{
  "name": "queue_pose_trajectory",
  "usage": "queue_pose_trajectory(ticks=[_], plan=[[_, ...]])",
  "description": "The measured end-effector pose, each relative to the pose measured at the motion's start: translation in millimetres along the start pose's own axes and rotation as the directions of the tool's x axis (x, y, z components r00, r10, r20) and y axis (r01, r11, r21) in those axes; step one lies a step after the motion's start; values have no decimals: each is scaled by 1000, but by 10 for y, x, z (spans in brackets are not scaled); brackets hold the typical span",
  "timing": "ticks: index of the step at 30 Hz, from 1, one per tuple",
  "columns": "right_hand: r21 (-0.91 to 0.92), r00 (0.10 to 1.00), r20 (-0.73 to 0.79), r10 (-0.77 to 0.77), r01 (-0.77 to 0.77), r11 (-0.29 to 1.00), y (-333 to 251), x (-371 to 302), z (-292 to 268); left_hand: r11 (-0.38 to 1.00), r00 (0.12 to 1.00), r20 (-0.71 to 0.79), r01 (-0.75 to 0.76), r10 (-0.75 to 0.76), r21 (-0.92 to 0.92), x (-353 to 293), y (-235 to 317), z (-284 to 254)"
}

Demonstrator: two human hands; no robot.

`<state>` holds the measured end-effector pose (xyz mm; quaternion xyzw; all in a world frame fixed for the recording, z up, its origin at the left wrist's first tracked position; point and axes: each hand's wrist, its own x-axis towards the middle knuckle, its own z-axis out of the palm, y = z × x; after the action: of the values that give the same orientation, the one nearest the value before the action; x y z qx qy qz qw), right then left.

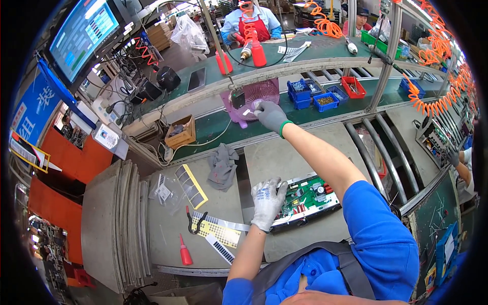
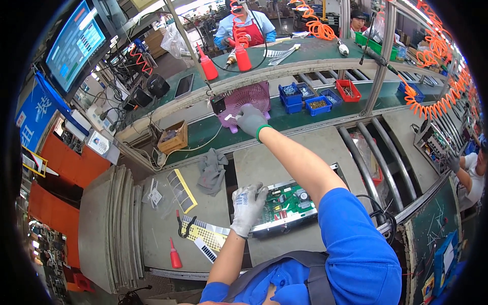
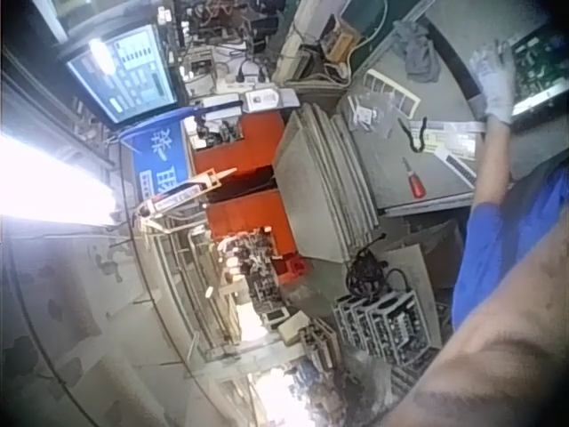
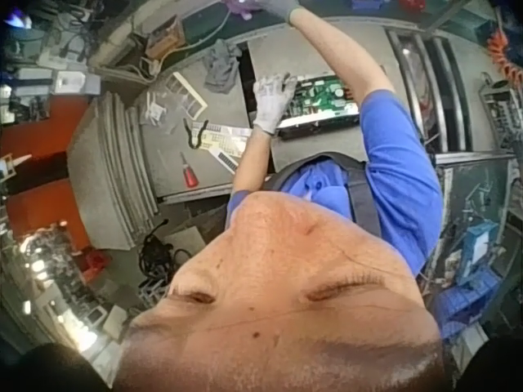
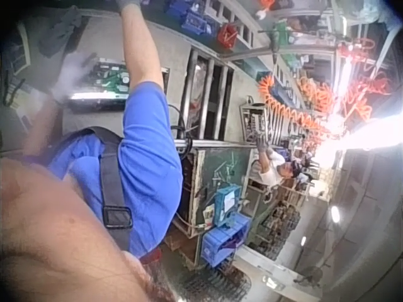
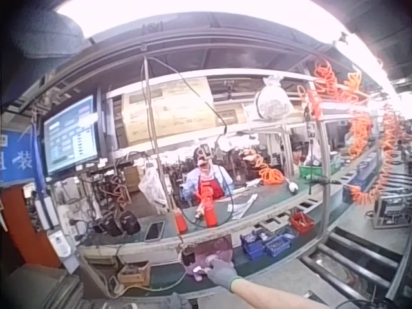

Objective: Assembling, inspecting, and labeling an electronic inverter unit on a factory production line.

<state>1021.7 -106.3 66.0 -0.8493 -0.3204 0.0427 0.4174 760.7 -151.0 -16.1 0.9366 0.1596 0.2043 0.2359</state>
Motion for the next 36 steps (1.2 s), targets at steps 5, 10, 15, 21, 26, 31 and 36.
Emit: queue_pose_trajectory(ticks=[5,10,15,21,26,31,36], plan=[[-31,1000,4,-20,20,999,-26,-8,48,1000,1000,-12,-9,9,-3,-16,27,-14],[-47,997,3,-83,83,995,-128,6,90,1000,1000,-21,-9,9,5,-24,14,-2],[-72,1000,3,-26,26,997,-195,35,100,1000,1000,2,12,-12,-18,-11,57,-71],[-141,1000,4,23,-23,990,-179,28,175,1000,1000,9,1,-1,-5,-41,17,-51],[-154,999,2,53,-52,987,-32,6,194,999,1000,23,19,-19,-28,-49,29,-45],[-150,999,-9,41,-42,988,1,35,135,1000,1000,-2,-16,16,2,-15,6,-4],[-142,998,3,57,-56,988,-19,95,99,1000,1000,1,-22,22,17,72,-1,42]])
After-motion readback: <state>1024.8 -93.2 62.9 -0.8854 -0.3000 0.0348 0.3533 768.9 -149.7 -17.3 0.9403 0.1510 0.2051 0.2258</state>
